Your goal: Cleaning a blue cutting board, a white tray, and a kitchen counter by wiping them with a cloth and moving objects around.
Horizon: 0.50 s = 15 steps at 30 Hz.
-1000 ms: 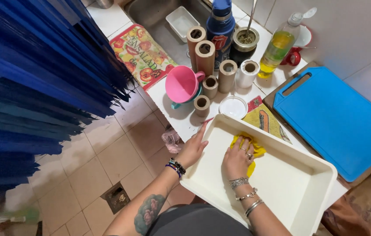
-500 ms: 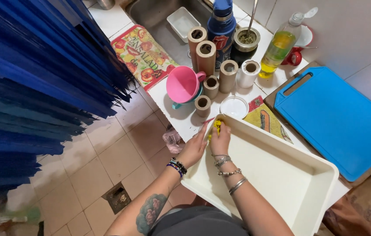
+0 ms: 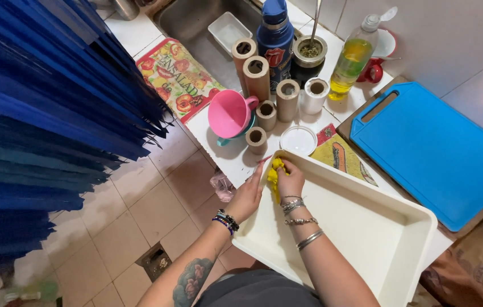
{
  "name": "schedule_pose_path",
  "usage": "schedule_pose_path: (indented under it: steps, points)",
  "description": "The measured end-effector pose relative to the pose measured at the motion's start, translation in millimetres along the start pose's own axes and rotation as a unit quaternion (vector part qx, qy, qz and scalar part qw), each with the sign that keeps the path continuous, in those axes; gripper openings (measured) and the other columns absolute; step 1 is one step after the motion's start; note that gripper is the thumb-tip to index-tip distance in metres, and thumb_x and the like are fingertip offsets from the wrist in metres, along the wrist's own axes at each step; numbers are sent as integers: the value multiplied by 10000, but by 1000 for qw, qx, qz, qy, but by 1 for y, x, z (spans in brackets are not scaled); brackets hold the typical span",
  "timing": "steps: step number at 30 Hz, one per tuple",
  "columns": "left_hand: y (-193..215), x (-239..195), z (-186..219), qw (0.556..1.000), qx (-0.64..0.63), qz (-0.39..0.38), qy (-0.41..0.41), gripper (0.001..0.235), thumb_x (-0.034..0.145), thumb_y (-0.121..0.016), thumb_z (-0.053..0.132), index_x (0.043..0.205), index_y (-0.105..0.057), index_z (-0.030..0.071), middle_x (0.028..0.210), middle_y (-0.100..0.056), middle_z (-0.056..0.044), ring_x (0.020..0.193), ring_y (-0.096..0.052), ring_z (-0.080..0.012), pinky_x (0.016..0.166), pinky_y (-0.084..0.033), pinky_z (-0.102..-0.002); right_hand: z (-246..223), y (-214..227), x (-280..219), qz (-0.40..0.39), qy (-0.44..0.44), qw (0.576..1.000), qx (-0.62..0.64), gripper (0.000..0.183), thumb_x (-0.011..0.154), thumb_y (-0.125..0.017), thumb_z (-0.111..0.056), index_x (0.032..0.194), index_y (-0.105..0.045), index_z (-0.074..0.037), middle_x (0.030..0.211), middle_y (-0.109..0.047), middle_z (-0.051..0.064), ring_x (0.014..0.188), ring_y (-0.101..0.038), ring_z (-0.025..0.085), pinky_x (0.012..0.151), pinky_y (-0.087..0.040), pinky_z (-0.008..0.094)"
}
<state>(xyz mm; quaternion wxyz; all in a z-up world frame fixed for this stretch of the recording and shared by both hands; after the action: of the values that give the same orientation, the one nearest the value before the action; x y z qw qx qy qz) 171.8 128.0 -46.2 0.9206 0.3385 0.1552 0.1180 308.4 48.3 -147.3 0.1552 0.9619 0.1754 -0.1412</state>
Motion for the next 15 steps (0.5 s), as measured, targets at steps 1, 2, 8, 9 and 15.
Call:
schedule_pose_path:
  steps: [1,2,8,9,15]
  points:
    - [-1,0,-2,1000,4,0,0,721,1005,-436,53,1647,-108,76,1588,-342,-320,1445,-382,-471,1205,-332,-543,7,-1,6,3,-25,1000,1,329,894,-692,-158,1215,-760,-131,1207,-730,126,1190,-663,296,1001,-537,392]
    - [-2,0,-2,1000,5,-1,0,721,1005,-436,53,1647,-108,76,1588,-342,-320,1445,-382,-471,1205,-332,-543,-2,1,-1,3,-26,1000,2,329,894,-692,-158,1215,-760,-131,1207,-730,126,1190,-663,296,1001,-537,392]
    - [-12,6,-17,1000,6,-6,6,735,1014,-437,62,1653,-75,99,1574,-362,-310,1438,-397,-466,1198,-346,-537,-53,15,-39,22,77,997,24,360,910,-655,-40,1251,-750,-106,1280,-690,184,1256,-617,367,1060,-500,441]
    - [-15,7,-21,1000,7,-3,1,737,1010,-441,55,1650,-79,93,1569,-360,-321,1435,-393,-480,1197,-347,-546,-54,16,-40,18,75,997,27,363,920,-633,-16,1259,-741,-90,1284,-678,197,1254,-615,377,1065,-496,450]
    - [-14,4,-18,1000,4,-1,-3,732,1010,-431,49,1650,-80,98,1565,-364,-320,1432,-397,-480,1195,-350,-545,7,0,7,12,-46,999,9,333,897,-680,-184,1208,-748,-84,1179,-724,162,1149,-668,335,972,-547,431]
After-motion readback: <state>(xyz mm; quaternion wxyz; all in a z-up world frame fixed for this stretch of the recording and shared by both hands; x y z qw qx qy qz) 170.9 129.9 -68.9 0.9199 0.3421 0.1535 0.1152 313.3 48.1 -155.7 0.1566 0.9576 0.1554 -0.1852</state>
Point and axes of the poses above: each hand's wrist, its own x-axis towards the middle knuckle, its own y-axis out of the back of the hand, z = x × y, the point moved 8 cm from there along x, towards the middle knuckle
